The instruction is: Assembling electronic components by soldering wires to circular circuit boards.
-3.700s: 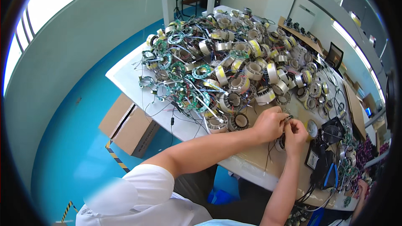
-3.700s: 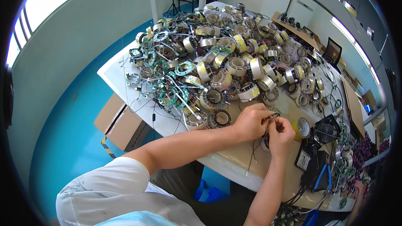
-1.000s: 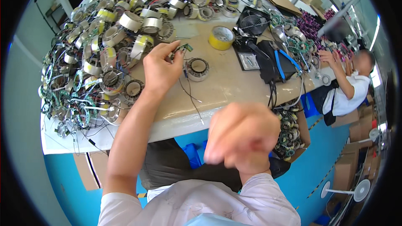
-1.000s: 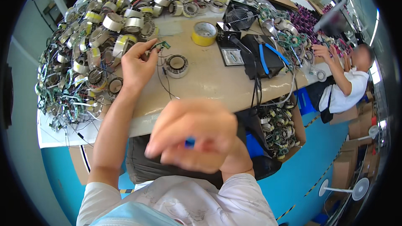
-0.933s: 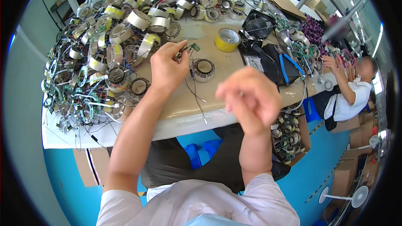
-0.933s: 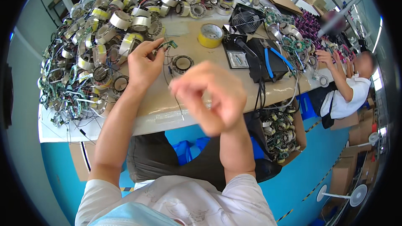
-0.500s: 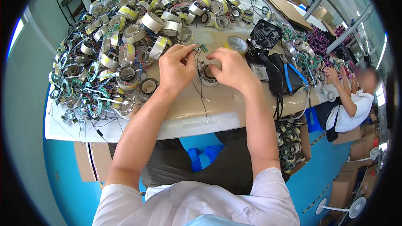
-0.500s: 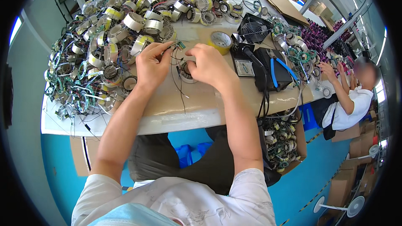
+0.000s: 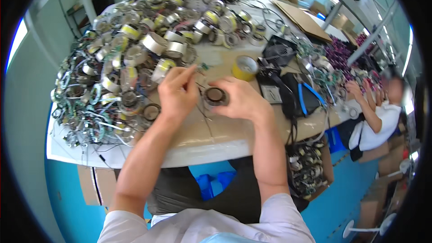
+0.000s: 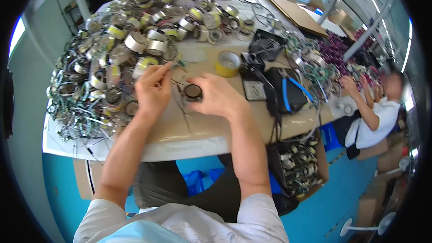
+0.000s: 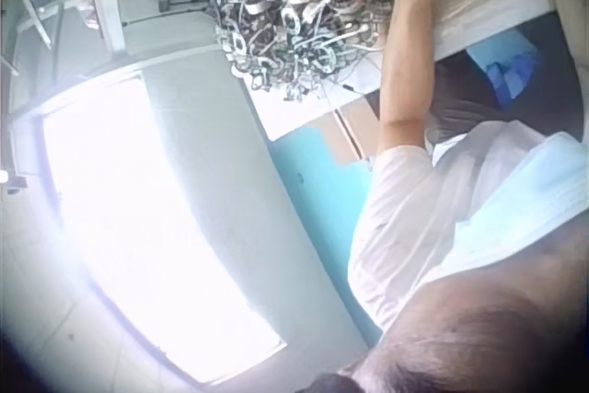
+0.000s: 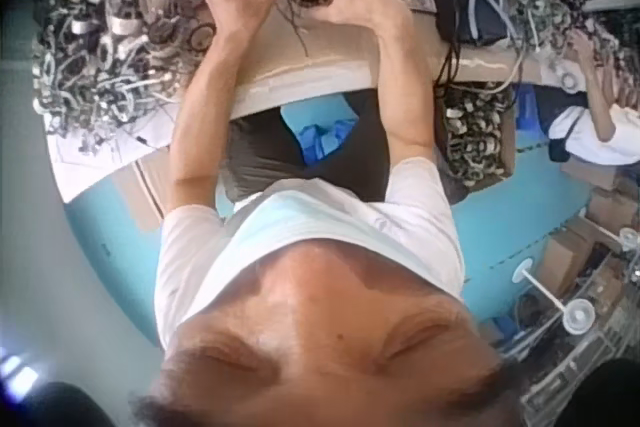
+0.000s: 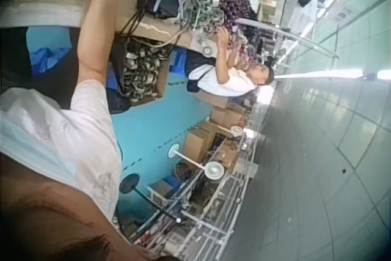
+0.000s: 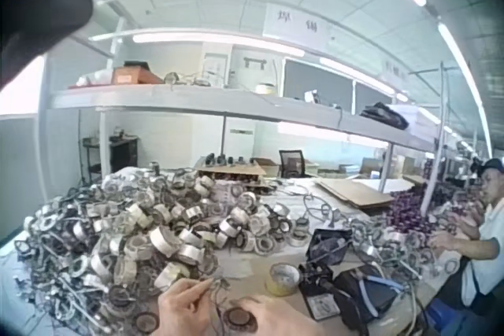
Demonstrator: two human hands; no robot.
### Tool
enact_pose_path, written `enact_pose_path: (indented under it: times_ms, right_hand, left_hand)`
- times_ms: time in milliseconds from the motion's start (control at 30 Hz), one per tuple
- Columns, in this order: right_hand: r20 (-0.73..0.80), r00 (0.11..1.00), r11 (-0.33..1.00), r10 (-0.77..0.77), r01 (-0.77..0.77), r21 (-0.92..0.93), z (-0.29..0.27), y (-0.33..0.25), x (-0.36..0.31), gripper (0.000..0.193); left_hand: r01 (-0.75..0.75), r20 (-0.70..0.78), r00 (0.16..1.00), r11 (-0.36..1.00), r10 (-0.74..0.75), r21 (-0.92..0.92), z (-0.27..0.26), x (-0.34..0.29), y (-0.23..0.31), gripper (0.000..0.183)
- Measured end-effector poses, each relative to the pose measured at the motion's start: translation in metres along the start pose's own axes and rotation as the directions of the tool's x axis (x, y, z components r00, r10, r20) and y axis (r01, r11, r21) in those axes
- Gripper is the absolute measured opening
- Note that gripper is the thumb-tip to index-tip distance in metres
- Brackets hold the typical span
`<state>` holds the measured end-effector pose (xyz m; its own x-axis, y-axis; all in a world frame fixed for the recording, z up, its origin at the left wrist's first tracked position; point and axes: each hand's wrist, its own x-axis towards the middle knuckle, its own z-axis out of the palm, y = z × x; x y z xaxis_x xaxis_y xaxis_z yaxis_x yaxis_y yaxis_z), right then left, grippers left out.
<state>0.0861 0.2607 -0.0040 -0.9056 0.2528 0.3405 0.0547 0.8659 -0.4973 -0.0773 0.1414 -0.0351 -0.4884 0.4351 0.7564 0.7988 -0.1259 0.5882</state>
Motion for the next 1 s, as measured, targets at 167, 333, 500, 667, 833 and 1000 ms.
enact_pose_path:
  times_ms: [167, 333, 500, 667, 833, 1000]
  right_hand:
    - [0.053, 0.993, 0.992, 0.105, -0.101, -0.073, -0.003, -0.007, -0.005, 0.041]
    - [0.044, 0.998, 0.999, -0.034, 0.033, 0.043, -0.007, 0.01, -0.008, 0.037]
    - [0.013, 1.0, 0.99, -0.001, -0.001, 0.143, -0.008, 0.024, -0.008, 0.029]
    - [0.03, 0.999, 0.951, -0.018, 0.008, 0.31, -0.008, 0.037, -0.007, 0.021]
    - [0.104, 0.993, 0.913, 0.063, -0.099, 0.395, -0.01, 0.034, -0.004, 0.019]
    - [-0.053, 0.998, 0.98, -0.016, 0.026, 0.198, -0.009, 0.028, -0.009, 0.017]
  left_hand:
    - [-0.049, -0.034, 0.998, 0.996, 0.047, -0.081, 0.014, 0.007, 0.013, 0.021]
    - [-0.127, -0.044, 0.991, 0.992, 0.126, -0.023, 0.017, 0.007, 0.01, 0.021]
    - [-0.185, -0.007, 0.983, 0.982, 0.186, 0.023, 0.02, 0.003, 0.009, 0.023]
    - [-0.238, 0.035, 0.971, 0.968, 0.236, 0.081, 0.024, 0.0, 0.005, 0.024]
    - [-0.363, 0.227, 0.921, 0.908, 0.317, 0.209, 0.033, -0.006, 0.002, 0.028]
    - [-0.397, 0.288, 0.903, 0.873, 0.317, 0.284, 0.038, -0.009, 0.001, 0.029]
